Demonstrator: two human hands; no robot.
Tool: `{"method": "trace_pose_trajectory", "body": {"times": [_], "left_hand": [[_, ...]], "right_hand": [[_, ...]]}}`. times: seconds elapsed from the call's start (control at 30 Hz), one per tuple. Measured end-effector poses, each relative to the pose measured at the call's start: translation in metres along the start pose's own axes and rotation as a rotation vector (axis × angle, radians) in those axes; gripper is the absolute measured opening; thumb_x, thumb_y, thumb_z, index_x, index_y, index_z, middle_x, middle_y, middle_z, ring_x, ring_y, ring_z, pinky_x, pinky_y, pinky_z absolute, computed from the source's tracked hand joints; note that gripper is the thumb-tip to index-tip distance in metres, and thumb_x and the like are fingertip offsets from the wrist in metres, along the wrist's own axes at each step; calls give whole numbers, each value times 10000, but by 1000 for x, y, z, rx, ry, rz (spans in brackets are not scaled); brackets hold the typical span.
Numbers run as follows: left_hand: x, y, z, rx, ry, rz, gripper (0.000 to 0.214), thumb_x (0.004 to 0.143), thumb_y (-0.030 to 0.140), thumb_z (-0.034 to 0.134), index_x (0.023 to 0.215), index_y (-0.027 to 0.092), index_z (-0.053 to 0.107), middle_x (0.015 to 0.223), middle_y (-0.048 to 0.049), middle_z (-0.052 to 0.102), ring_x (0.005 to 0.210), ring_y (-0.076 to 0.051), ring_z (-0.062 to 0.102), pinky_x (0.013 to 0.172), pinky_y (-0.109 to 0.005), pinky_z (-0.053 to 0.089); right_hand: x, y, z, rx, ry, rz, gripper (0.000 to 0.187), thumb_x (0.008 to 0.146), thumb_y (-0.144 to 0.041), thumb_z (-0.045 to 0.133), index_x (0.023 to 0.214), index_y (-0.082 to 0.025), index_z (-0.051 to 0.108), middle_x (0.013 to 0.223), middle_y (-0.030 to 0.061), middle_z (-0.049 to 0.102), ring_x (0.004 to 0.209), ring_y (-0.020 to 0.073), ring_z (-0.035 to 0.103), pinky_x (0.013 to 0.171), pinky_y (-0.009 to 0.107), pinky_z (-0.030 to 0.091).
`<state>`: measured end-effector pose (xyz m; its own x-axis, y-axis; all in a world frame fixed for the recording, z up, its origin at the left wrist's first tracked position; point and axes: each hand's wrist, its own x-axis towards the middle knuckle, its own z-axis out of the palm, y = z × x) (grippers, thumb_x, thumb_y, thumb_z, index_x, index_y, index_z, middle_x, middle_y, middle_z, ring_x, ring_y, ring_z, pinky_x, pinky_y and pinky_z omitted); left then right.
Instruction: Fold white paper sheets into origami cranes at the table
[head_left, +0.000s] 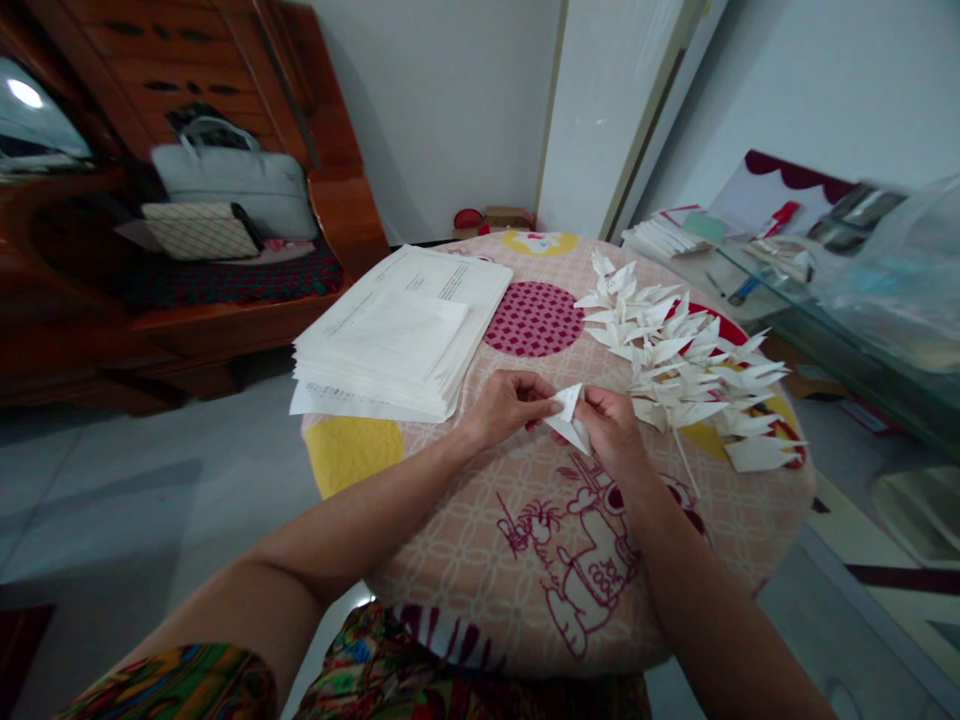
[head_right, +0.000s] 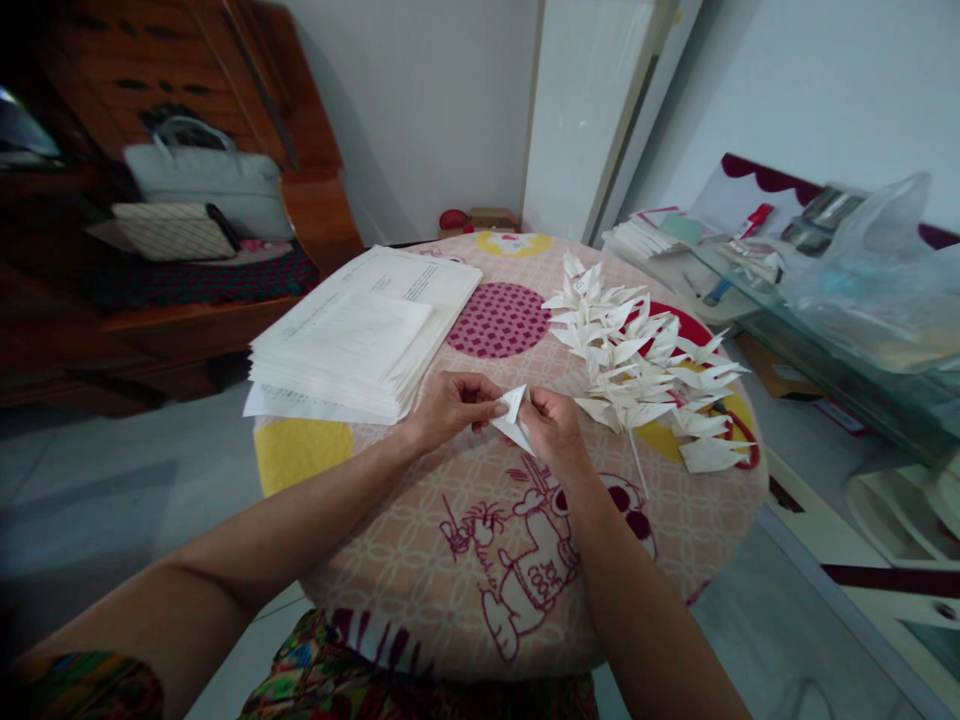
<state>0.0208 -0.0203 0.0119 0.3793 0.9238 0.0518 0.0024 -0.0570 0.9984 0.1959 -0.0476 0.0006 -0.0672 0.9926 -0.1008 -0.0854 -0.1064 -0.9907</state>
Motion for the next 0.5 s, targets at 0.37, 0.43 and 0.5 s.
{"method": "trace_pose_trajectory", "body": {"times": [0.37, 0.43, 0.5], "left_hand": [[-2, 4, 4, -169, -20, -67, 459, 587, 467, 894, 760, 89, 700, 594, -2, 653, 468, -68, 550, 443, -173, 466], [-3, 5, 3, -181, -23, -70, 457, 589, 467, 894, 759, 92, 696, 603, -6, 661, 466, -64, 549, 442, -170, 468], [-3, 5, 2, -154, -31, -78, 439, 601, 451, 893, 762, 92, 697, 589, 0, 653, 457, -58, 542, 435, -162, 460]], "right_hand": [[-6, -5, 4, 169, -27, 93, 333, 658, -498, 760, 758, -184, 718, 605, 35, 711, 429, 174, 621, 422, 288, 540], [-5, -3, 3, 158, -35, 81, 334, 684, -506, 741, 768, -184, 718, 619, 32, 710, 441, 168, 614, 436, 291, 538], [-3, 0, 1, 85, -26, 22, 310, 708, -486, 731, 752, -181, 707, 606, 18, 690, 450, 151, 593, 432, 266, 504]]}}
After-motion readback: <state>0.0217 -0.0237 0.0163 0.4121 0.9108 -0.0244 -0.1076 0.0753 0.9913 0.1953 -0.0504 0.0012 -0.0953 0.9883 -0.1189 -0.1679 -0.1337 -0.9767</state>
